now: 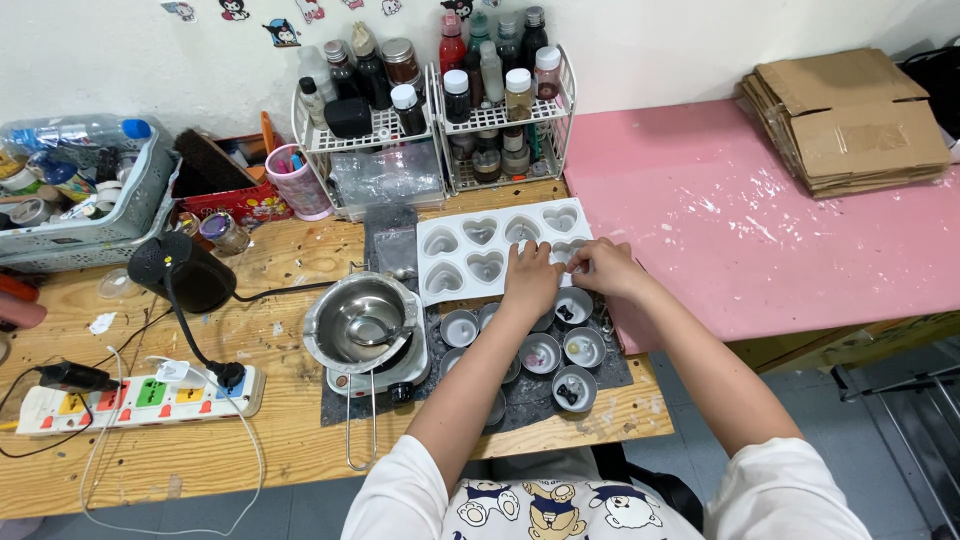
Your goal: The recorder is placing small wicks and decorative elements into molds in preparation for candle making.
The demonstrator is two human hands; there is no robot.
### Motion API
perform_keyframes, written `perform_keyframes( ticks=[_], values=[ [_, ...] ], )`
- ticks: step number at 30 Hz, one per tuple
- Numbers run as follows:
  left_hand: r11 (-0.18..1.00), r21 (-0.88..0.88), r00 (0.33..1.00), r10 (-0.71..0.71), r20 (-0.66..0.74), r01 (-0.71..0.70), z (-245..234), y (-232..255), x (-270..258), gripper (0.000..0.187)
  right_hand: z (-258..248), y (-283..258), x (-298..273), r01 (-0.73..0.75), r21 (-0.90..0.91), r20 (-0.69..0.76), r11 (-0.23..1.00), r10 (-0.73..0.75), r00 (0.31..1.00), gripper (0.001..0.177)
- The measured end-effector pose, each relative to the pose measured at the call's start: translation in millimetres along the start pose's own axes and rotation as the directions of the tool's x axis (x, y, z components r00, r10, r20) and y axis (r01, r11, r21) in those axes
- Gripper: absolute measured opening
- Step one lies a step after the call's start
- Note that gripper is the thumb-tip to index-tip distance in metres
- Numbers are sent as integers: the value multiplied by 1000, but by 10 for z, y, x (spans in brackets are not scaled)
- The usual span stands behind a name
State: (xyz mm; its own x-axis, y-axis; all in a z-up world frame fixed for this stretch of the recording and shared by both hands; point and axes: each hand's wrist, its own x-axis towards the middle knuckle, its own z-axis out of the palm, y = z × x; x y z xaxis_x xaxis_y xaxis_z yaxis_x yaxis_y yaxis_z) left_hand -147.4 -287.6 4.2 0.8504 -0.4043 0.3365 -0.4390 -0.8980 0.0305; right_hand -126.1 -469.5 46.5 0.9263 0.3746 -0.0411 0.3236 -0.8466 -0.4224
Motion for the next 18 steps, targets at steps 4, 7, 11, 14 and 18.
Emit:
perform_keyframes(
  ticks=[4,7,11,14,18],
  values=[
    [999,-52,1000,-5,15,5,-165,-32,-38,24,-44,212,-20,108,84,-42,991,-104,994,20],
    [994,-105,1000,4,-12,-5,-366,-56,-146,20,-185,235,-251,40,261,-75,965,-21,997,23],
    [953,-302,997,-19,-71,-4,-898,-101,-395,35,-341,196,-717,-213,32,-323,977,212,922,32],
    [929,-369,994,-70,-81,35,-1096,-105,-718,35,-218,217,-968,-333,-121,-373,935,268,888,40],
    [885,-461,990,-111,-89,58,-1246,-103,-1040,33,-17,207,-987,-145,-47,-528,988,99,844,27]
  ],
)
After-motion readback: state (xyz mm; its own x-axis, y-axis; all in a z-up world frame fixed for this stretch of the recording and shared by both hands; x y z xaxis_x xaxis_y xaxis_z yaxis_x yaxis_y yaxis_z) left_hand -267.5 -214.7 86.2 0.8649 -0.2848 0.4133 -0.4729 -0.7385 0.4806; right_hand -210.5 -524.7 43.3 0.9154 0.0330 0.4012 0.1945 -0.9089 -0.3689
